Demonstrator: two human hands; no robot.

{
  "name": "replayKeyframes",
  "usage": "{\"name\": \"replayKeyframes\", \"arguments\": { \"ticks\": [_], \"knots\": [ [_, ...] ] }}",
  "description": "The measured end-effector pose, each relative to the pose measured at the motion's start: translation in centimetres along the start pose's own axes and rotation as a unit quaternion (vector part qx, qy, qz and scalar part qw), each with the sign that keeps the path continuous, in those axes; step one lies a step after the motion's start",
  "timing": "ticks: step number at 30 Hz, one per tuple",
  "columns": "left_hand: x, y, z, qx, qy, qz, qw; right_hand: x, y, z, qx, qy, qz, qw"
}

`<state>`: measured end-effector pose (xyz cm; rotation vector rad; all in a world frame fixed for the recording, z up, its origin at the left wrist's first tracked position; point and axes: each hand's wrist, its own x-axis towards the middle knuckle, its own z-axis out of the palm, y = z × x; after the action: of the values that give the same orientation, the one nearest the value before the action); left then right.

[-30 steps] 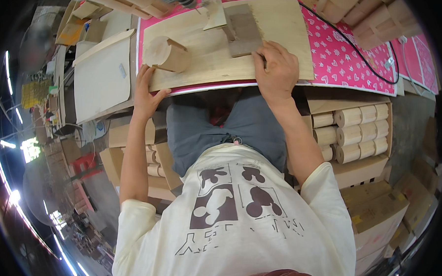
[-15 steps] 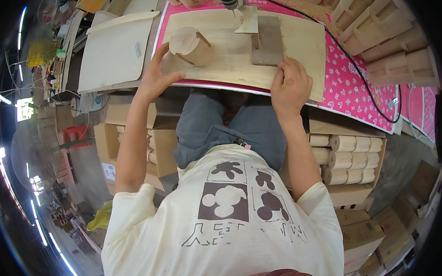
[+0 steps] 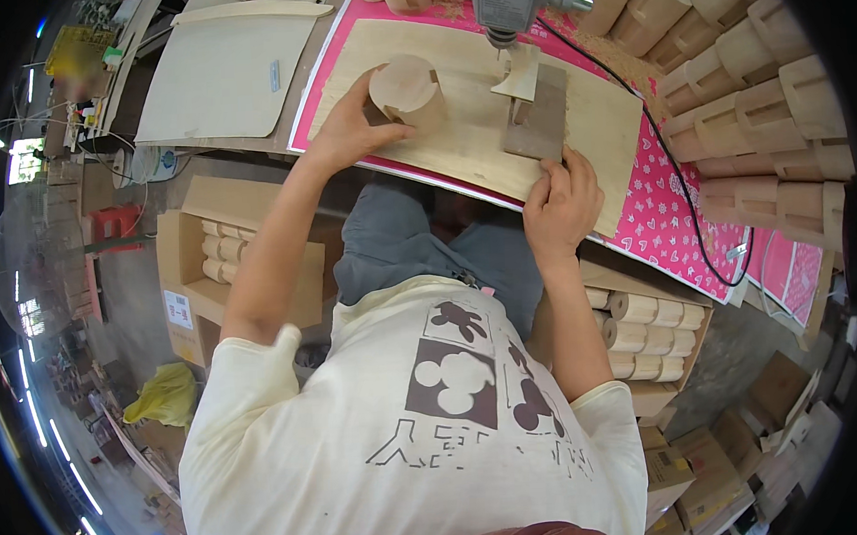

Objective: Operator uses a vertical router/drill press to process small cylindrical wooden blocks.

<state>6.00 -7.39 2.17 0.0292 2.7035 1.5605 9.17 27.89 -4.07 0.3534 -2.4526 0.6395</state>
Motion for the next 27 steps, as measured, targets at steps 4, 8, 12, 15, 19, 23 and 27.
{"name": "replayKeyframes", "arguments": {
  "ticks": [4, 8, 12, 15, 19, 23, 27],
  "knots": [
    [1.2, 0.2, 1.0, -0.033, -0.021, 0.029, 0.999, 0.2, 0.0, 0.4, -0.002, 0.005, 0.0, 1.0],
    [2.4, 0.9, 1.8, -0.047, -0.032, 0.014, 0.998, 0.1, 0.1, 0.3, -0.002, -0.005, 0.003, 1.0],
    [3.7, 0.6, 2.1, -0.063, -0.055, 0.018, 0.996, 0.1, -0.2, 0.3, -0.009, -0.002, 0.002, 1.0],
    [4.7, 0.6, 2.3, -0.054, -0.068, 0.059, 0.995, 0.1, -0.3, 0.5, -0.018, 0.006, 0.005, 1.0],
    [6.0, 0.9, 2.5, -0.044, -0.086, 0.079, 0.992, 0.2, -0.8, 0.9, -0.028, 0.029, 0.012, 0.999],
    [6.7, 1.3, 2.9, -0.071, -0.102, 0.08, 0.989, -0.1, -0.8, 1.1, -0.035, 0.035, 0.015, 0.999],
    [7.1, 1.4, 3.5, -0.082, -0.114, 0.084, 0.986, -0.1, -0.8, 1.1, -0.045, 0.037, 0.01, 0.998]
  ]
}}
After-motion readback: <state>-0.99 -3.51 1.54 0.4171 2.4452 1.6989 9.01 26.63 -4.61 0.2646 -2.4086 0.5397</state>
